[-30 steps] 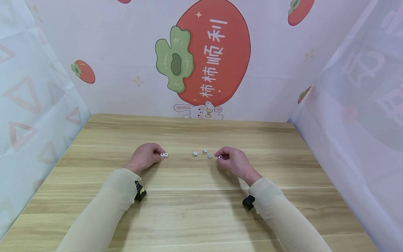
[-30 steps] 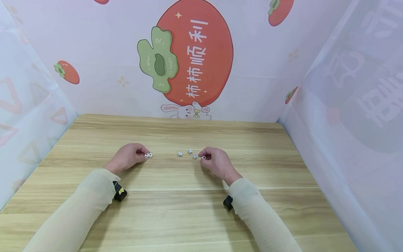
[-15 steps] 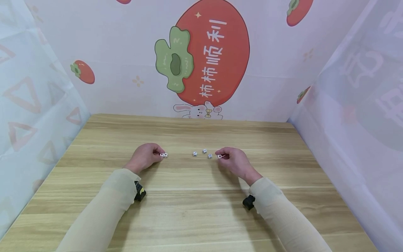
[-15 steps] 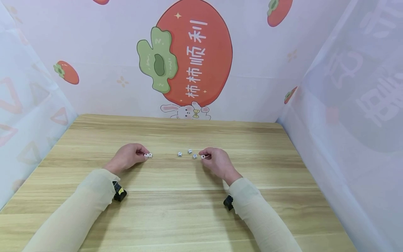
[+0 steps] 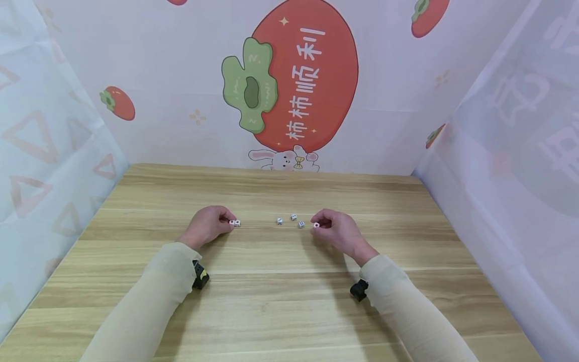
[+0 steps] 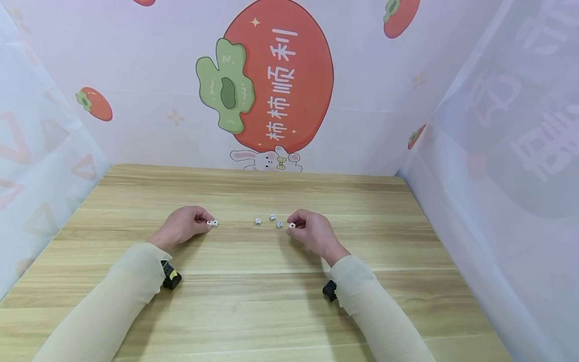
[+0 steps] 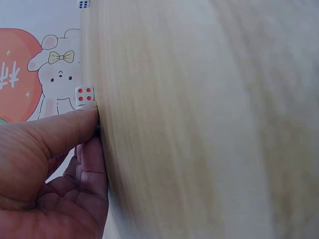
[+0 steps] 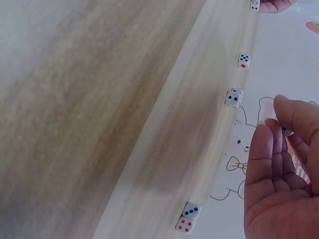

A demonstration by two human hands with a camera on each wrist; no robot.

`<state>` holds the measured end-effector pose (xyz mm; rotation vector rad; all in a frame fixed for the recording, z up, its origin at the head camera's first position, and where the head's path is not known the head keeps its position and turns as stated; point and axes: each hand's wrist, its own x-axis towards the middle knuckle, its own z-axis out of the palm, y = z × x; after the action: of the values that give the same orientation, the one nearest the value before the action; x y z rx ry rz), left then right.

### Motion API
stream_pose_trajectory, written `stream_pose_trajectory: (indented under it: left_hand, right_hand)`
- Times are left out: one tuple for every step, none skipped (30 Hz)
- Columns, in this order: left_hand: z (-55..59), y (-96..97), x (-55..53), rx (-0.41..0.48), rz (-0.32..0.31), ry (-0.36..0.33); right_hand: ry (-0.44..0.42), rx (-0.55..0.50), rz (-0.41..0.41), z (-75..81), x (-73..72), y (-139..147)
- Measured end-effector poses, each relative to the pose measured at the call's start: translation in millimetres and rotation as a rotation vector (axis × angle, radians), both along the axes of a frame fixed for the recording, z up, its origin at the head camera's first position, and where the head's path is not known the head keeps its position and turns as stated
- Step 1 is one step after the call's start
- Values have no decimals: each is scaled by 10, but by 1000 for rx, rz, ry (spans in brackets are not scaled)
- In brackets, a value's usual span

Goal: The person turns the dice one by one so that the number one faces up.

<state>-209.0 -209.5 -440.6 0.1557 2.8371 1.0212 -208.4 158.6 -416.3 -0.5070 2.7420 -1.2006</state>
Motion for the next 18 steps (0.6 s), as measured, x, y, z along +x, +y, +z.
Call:
stream_pose_trajectory:
  left_hand:
    - [2, 1, 1, 0, 1, 0]
    - [3, 0, 0, -1, 0, 2]
    - [6, 0, 1, -1, 0, 1]
    - [9, -1, 1, 0, -1, 2]
    - [12, 2, -1, -1, 2, 0]
    - [14, 2, -3, -2, 3, 0]
    - [14, 1, -4, -4, 4, -1]
    - [15, 0, -5, -5, 3, -1]
    - [16, 0, -5, -3, 3, -3]
    - [17, -1, -6, -4, 3, -4]
    - [17, 0, -6, -2, 2, -5]
    - [19, 0, -5, -2, 2, -6]
    - [18, 0, -4, -2, 1, -6]
    - [17, -1, -4, -2, -1, -6]
    - [16, 0, -4, -3, -1, -5]
    - [14, 0, -5, -5, -2, -4]
    - [12, 3, -5, -5, -1, -4]
    - [12, 6, -5, -7, -4, -3]
  right_hand:
    - [1, -5, 1, 0, -1, 1]
    - [4, -9, 5, -2, -4, 4]
    - [3, -13, 6, 0, -2, 4]
    - [1, -17, 7, 3, -2, 4]
    - [1, -18, 7, 5, -4, 5]
    - [1, -19, 8, 5, -9, 6]
    - [3, -15, 8, 3, -15, 7]
    - [5, -11, 8, 2, -20, 11]
    - [4, -6, 6, 5, -21, 12]
    - [4, 0, 5, 7, -23, 15]
    - [5, 7, 2, 9, -24, 19]
    - [4, 13, -2, 13, -24, 22]
    - [1, 18, -6, 17, -23, 30]
    - [-3, 21, -10, 22, -21, 39]
    - [-7, 24, -15, 29, -20, 48]
    - [-10, 25, -18, 32, -24, 60]
    - [-14, 24, -22, 39, -25, 73]
    - [-17, 24, -27, 46, -26, 87]
